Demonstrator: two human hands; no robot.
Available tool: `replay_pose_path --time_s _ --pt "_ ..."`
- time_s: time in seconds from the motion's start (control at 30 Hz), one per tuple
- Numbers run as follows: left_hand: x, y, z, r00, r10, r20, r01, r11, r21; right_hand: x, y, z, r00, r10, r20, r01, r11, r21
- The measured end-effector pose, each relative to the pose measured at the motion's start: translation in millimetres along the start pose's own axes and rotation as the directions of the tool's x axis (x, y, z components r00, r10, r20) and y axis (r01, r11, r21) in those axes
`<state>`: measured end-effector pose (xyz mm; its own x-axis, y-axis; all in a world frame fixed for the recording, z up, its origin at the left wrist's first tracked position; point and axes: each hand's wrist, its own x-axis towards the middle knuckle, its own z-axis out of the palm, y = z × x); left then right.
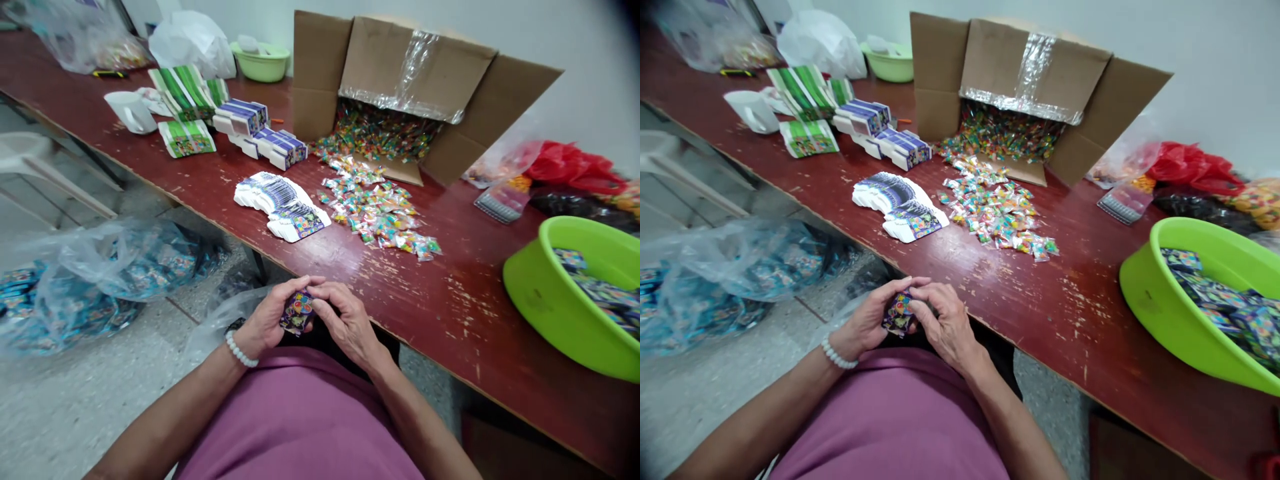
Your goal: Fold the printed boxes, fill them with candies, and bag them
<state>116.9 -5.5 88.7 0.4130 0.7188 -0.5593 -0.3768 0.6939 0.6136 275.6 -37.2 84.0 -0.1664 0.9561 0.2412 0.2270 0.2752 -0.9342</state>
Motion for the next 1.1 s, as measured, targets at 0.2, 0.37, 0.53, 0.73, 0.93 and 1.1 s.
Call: replay_pose_path --time_s 0.2,0.37,0.53,0.73,0.93,1.1 --pt "-1.6 3.4 -30.8 0.968 0.217 -0.125 -0.19 0.962 0.197 24.3 16.6 10.4 0.997 0.039 0.061 -0.037 0.999 -0.036" --pt "9.2 -12.7 -95.1 0.828 0.49 -0.273 -0.196 0.709 0.678 105.6 51.1 -9.1 0.969 0.029 -0.244 -0.114 0.932 -0.344" --pt "17.1 -26.4 -144.0 0.785 0.55 -0.284 -0.029 0.492 0.87 163.8 78.3 -14.2 0.984 0.014 -0.177 -0.115 0.806 -0.58" --pt "19.8 -23.0 -148.2 0.778 0.578 -0.246 -0.132 0.534 0.835 167.0 82.5 -5.9 0.967 0.167 -0.195 -0.255 0.702 -0.665" --pt "18.5 -7.2 -113.5 0.783 0.596 -0.178 -0.272 0.586 0.763 154.4 90.3 -15.8 0.927 0.151 -0.343 -0.248 0.933 -0.261" --pt "4.0 23.8 -74.3 0.664 0.727 -0.175 -0.378 0.529 0.76 121.9 73.0 -48.2 0.962 0.199 -0.187 -0.217 0.972 -0.085"
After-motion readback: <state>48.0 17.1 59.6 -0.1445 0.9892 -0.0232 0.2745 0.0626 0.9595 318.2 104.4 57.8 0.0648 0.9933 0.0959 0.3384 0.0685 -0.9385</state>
